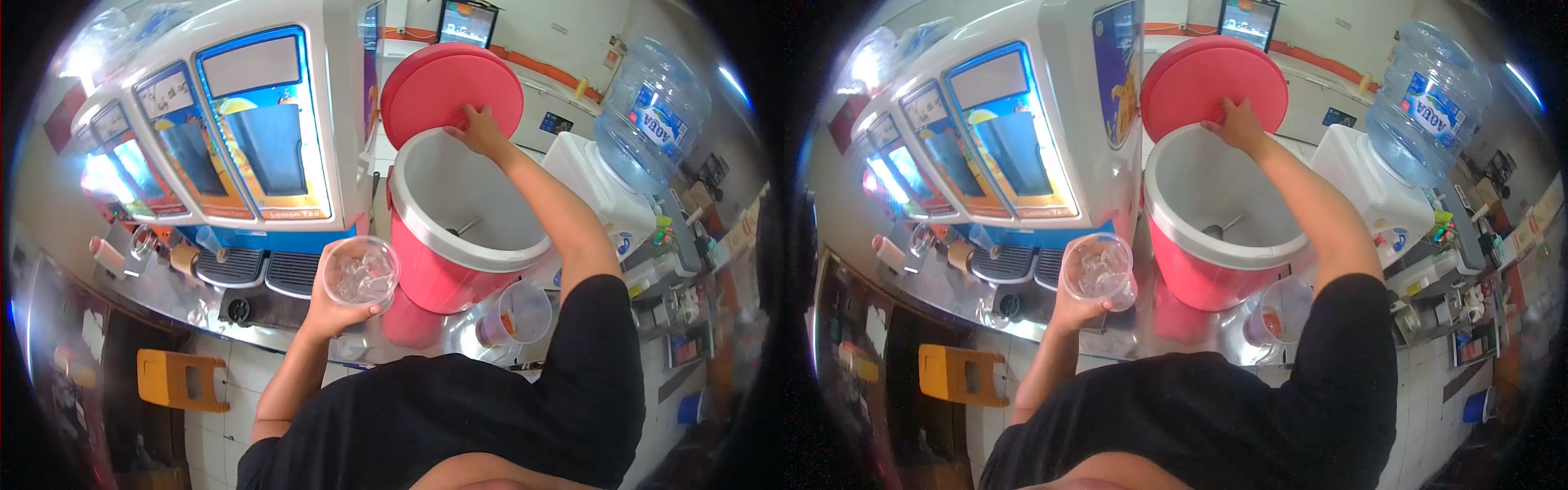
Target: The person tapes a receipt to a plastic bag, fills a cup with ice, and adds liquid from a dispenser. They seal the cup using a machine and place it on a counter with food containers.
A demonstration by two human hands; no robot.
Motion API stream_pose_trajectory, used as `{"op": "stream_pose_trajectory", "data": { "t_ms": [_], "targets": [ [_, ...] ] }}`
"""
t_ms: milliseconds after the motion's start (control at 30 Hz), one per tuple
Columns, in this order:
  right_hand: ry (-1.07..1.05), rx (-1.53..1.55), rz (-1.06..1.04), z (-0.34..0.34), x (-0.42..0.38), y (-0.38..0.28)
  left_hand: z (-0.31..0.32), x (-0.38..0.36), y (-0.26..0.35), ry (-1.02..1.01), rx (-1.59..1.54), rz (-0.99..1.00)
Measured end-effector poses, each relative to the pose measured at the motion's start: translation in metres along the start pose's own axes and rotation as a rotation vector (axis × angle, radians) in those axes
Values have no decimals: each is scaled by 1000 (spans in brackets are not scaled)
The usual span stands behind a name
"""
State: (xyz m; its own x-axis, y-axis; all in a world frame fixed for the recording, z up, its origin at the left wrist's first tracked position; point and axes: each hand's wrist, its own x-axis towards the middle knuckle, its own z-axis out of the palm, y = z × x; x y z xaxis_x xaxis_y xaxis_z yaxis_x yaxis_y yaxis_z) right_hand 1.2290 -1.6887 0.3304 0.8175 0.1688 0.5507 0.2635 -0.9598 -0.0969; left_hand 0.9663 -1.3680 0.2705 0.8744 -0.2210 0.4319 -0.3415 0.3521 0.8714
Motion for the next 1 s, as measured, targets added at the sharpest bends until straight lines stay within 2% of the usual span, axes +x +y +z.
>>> {"op": "stream_pose_trajectory", "data": {
  "t_ms": [33, 133, 200, 267, 300, 333, 367, 433, 467, 533, 600, 667, 700, 767, 833, 900, 967, 1000],
  "targets": [
    [2, 126, 115, 21, 9, 6, -2, -11, -4, 23, 102, 55],
    [145, 62, 24, 21, 13, -6, 0, -49, -2, 84, 233, 111],
    [237, 33, 42, 38, 37, 28, 6, -80, -2, 161, 213, 58],
    [205, 75, -72, -18, 48, 32, 8, -113, -2, 242, 194, 1],
    [420, 35, -93, -32, 60, 42, 5, -130, -3, 291, 199, -44],
    [429, 52, -128, -77, 54, 28, 1, -147, -5, 340, 202, -93],
    [585, -77, -152, -107, 55, 24, -1, -163, -5, 389, 210, -100],
    [709, -45, -274, -161, 50, 24, -7, -188, -3, 451, 226, -135],
    [694, -47, -281, -181, 39, 15, -9, -199, -3, 492, 236, -159],
    [378, 4, -198, -207, 8, 0, -7, -205, 2, 566, 210, -151],
    [332, -77, -261, -189, -15, 2, -6, -203, 7, 588, 195, -116],
    [-48, 127, -119, -163, -41, -8, -10, -197, 19, 538, 206, -114],
    [-59, 128, -110, -155, -50, -14, -13, -195, 25, 498, 221, -92],
    [-210, 175, -6, -140, -58, -28, -24, -196, 39, 450, 254, -87],
    [-269, 196, -21, -128, -57, -34, -37, -199, 59, 394, 314, -68],
    [-311, 226, -47, -119, -53, -37, -56, -212, 68, 426, 315, -55],
    [-179, 106, -118, -107, -52, -41, -88, -236, 71, 467, 358, -28],
    [40, 27, -255, -110, -59, -59, -94, -242, 85, 474, 354, -32]
  ]
}}
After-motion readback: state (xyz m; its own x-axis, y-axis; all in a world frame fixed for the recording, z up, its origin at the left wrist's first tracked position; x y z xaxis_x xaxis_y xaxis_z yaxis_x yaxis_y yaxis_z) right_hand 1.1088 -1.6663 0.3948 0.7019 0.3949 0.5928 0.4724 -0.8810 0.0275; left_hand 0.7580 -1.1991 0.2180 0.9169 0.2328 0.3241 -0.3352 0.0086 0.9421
